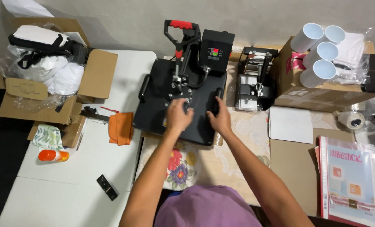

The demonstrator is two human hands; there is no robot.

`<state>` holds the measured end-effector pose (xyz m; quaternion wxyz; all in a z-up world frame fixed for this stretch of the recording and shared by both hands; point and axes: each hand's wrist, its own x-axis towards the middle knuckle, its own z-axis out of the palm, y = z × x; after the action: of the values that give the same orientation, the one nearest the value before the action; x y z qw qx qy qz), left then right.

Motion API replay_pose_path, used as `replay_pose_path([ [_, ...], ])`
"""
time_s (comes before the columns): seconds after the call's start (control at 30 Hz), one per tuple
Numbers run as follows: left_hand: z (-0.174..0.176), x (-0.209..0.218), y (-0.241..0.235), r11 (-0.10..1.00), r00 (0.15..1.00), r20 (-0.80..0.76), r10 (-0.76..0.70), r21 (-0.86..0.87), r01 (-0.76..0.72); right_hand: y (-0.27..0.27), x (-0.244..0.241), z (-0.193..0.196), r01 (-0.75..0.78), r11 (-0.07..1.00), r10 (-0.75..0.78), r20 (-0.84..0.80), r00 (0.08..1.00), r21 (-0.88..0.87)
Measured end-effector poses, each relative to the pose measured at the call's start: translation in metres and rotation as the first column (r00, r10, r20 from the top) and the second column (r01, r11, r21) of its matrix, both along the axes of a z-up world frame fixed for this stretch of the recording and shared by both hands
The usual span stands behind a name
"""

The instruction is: The person aligns a white fabric sheet on the heat press bed, covers it with a brown protective sheet, and then pulls down the heat press handle to start the pressing process.

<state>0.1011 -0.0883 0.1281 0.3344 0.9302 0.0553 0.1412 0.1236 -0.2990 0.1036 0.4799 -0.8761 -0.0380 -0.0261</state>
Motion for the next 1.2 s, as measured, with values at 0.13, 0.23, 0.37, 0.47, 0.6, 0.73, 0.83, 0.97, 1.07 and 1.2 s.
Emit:
replay_pose_path([
  [0.13, -0.005, 0.008, 0.085, 0.946, 0.945, 0.158, 0.287, 0.107, -0.305, -0.024, 0.018, -0.003, 0.084, 0.988, -0.077, 0.059, 0.995, -0.127],
  [0.23, -0.036, 0.026, 0.138, 0.921, 0.915, -0.116, 0.386, 0.102, -0.375, -0.033, 0.046, -0.014, 0.104, 0.947, -0.097, 0.036, 0.995, -0.305],
  [0.37, -0.035, 0.028, 0.14, 0.954, 0.909, -0.305, 0.282, -0.008, -0.299, -0.018, 0.095, 0.014, 0.134, 0.879, -0.039, 0.21, 0.977, -0.458],
  [0.47, -0.007, 0.011, 0.122, 0.952, 0.902, -0.337, 0.271, -0.046, -0.303, -0.002, 0.128, 0.045, 0.005, 0.842, 0.055, 0.094, 0.994, -0.54],
  [0.6, -0.002, 0.002, 0.115, 0.957, 0.904, -0.341, 0.257, -0.041, -0.287, 0.002, 0.185, 0.026, -0.128, 0.693, 0.081, -0.1, 0.992, -0.709],
  [0.73, 0.001, -0.003, 0.118, 0.962, 0.91, -0.346, 0.227, -0.066, -0.265, 0.0, 0.216, -0.014, -0.151, 0.613, 0.078, -0.131, 0.988, -0.775],
  [0.83, 0.005, -0.006, 0.117, 0.966, 0.923, -0.32, 0.215, -0.07, -0.249, 0.003, 0.213, -0.008, -0.149, 0.581, 0.074, -0.13, 0.989, -0.8],
  [0.97, -0.004, -0.007, 0.118, 0.963, 0.931, -0.292, 0.219, -0.087, -0.254, 0.009, 0.198, 0.019, -0.133, 0.59, 0.059, -0.122, 0.991, -0.796],
  [1.07, -0.008, -0.009, 0.118, 0.96, 0.93, -0.293, 0.223, -0.098, -0.262, 0.006, 0.201, 0.021, -0.149, 0.585, 0.056, -0.144, 0.988, -0.797],
  [1.2, -0.01, -0.012, 0.118, 0.96, 0.927, -0.297, 0.229, -0.087, -0.265, -0.002, 0.208, 0.025, -0.182, 0.602, 0.077, -0.171, 0.982, -0.778],
])
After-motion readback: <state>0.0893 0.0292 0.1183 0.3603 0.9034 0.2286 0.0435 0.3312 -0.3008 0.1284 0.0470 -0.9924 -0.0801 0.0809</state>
